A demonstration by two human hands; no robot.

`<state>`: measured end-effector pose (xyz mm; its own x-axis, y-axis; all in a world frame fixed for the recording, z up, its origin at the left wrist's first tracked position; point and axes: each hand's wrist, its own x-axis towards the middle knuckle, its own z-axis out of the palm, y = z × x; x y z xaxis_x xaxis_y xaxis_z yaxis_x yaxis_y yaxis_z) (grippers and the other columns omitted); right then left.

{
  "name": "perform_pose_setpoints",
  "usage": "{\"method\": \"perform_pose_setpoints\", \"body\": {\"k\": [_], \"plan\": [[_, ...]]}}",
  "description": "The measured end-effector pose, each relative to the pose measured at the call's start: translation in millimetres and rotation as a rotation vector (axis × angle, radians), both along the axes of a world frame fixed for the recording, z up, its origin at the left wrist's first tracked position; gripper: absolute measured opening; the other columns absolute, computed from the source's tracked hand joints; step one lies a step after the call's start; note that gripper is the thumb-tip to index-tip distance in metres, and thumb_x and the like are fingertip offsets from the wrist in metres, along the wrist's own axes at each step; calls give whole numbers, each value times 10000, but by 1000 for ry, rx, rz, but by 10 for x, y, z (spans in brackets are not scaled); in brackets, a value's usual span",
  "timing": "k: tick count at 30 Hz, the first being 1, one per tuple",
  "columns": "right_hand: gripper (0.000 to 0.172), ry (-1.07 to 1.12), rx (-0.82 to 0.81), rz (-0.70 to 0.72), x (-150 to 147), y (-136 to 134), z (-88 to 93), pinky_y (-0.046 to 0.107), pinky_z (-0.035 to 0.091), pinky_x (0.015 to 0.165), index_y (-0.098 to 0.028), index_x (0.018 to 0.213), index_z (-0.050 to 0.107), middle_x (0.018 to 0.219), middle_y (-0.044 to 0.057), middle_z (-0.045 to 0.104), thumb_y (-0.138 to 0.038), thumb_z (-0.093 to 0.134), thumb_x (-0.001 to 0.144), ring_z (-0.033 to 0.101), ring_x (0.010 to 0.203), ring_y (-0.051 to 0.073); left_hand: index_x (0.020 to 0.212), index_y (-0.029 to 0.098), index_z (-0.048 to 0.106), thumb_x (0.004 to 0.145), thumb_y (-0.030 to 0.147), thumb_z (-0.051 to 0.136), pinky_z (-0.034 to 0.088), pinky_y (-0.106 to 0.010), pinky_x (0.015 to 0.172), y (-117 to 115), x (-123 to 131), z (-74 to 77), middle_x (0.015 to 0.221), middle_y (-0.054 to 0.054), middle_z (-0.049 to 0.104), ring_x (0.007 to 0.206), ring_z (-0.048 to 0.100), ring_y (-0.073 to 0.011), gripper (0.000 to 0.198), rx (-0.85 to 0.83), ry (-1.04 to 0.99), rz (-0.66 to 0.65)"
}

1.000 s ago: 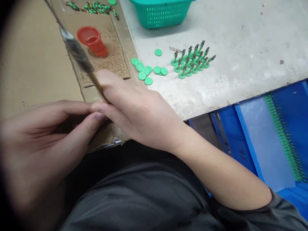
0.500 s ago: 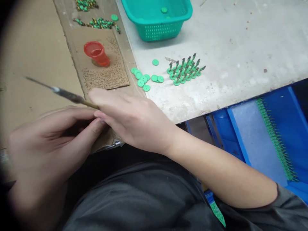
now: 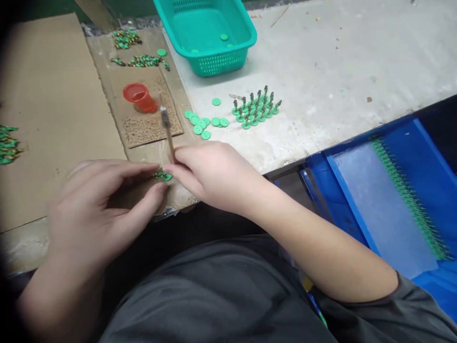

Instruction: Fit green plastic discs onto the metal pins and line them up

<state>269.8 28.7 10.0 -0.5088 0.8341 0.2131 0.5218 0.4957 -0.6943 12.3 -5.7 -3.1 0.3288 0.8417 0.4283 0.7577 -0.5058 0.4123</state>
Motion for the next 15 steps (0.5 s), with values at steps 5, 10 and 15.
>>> {"method": "perform_pose_setpoints", "body": {"k": [5, 10, 15], "plan": [[300, -45, 11, 10, 10, 75, 46, 340, 547, 865, -184, 995, 817, 984, 39, 850, -311, 706, 1244, 792, 928, 221, 1145, 271, 833, 1139, 339, 817, 599, -388, 1000, 58, 4, -43, 1081, -22, 857, 1044, 799, -217, 70, -10, -10, -25], [315, -4, 74, 74, -12, 115, 6, 333, 579, 899, -176, 1025, 791, 1090, 50, 875, -305, 653, 1277, 814, 993, 208, 1169, 293, 879, 1144, 362, 816, 599, -339, 983, 27, 21, 28, 1089, 5, 849, 1023, 796, -175, 96, -105, -57, 12], [302, 41, 189, 171, -41, 173, -50, 344, 624, 977, -222, 1052, 786, 1108, 22, 863, -285, 610, 1290, 812, 1020, 208, 1142, 302, 904, 1126, 398, 832, 607, -333, 961, 10, 33, 67, 1079, 7, 854, 991, 790, -171, 121, -137, -73, 44]]}}
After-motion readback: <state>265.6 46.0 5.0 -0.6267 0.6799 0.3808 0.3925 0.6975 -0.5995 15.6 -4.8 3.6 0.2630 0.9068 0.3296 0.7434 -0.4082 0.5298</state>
